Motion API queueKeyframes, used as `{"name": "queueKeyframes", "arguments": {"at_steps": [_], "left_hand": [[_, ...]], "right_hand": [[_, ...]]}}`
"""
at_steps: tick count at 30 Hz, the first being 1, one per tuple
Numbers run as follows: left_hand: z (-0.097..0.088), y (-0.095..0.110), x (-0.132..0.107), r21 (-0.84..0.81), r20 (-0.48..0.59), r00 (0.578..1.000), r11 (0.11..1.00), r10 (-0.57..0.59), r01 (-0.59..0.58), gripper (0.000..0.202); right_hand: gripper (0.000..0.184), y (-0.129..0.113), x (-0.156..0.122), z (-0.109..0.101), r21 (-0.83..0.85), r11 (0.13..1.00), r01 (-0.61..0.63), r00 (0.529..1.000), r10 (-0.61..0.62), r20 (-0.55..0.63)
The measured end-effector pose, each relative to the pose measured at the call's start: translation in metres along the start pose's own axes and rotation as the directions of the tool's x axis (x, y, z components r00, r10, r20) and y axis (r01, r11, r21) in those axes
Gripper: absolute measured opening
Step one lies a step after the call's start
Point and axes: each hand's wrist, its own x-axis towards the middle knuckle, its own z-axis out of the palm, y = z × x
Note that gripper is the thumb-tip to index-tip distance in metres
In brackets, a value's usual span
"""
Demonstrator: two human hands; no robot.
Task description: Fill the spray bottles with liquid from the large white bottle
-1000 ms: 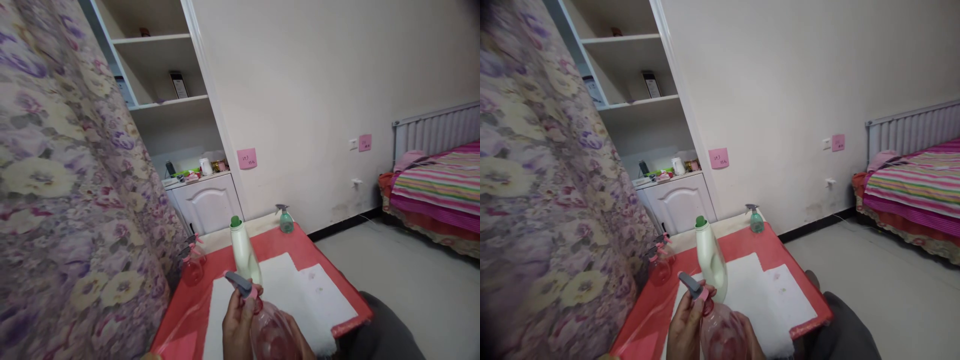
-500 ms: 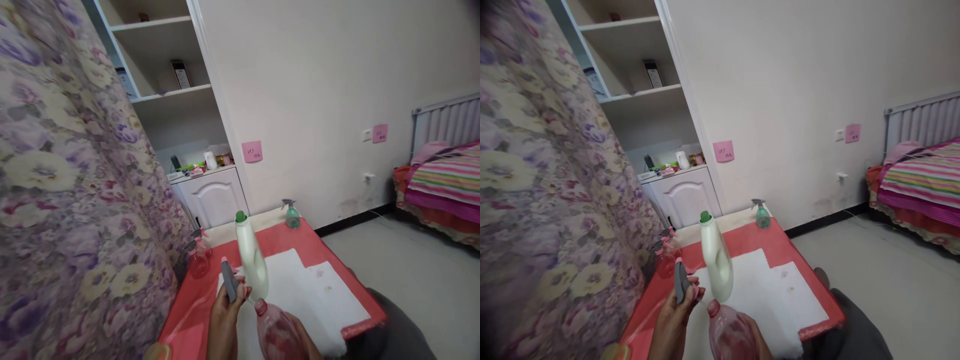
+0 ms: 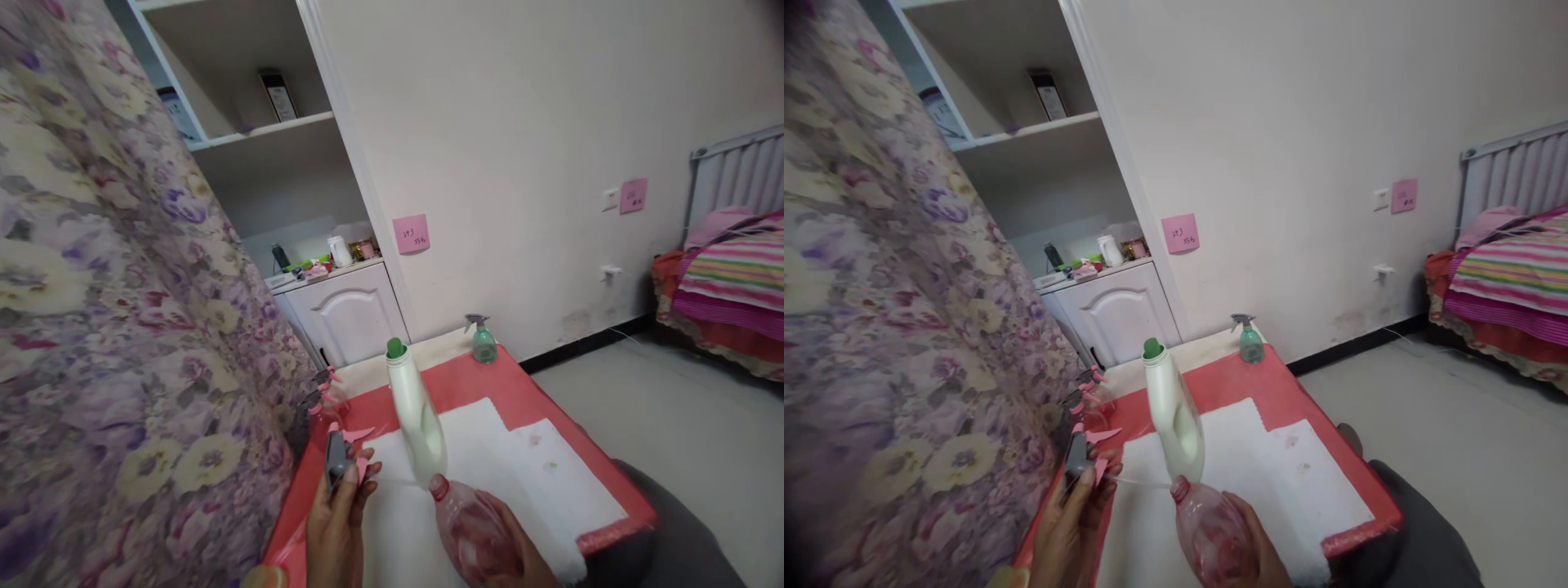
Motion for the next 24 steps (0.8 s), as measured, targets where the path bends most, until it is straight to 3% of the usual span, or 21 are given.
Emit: {"name": "queueKeyframes", "arguments": {"at_steps": [6,13,19,24], "left_hand": [[-0.012,0.009,0.015,-0.097,-0.072,0.997,0.995,0.012,-0.019,0.030],[-0.037,0.010,0.042,-0.114,-0.154,0.984,0.988,0.086,-0.104,0.036],[-0.076,-0.033,0.078,-0.097,-0.251,0.967,0.993,0.041,-0.067,0.024],[-0.102,-0.075,0.102,-0.076,-0.238,0.966,0.994,-0.100,0.084,0.017]], "right_hand": [[0.094,0.012,0.008,-0.013,-0.129,0.991,-0.041,0.995,0.028,-0.098],[0.096,0.017,0.017,-0.019,-0.055,0.998,-0.036,0.997,0.031,-0.077],[0.090,0.010,0.018,-0.023,-0.086,0.995,-0.050,0.991,0.038,-0.131],[0.081,-0.007,0.033,-0.003,-0.029,0.983,-0.179,0.984,0.179,-0.020]]}}
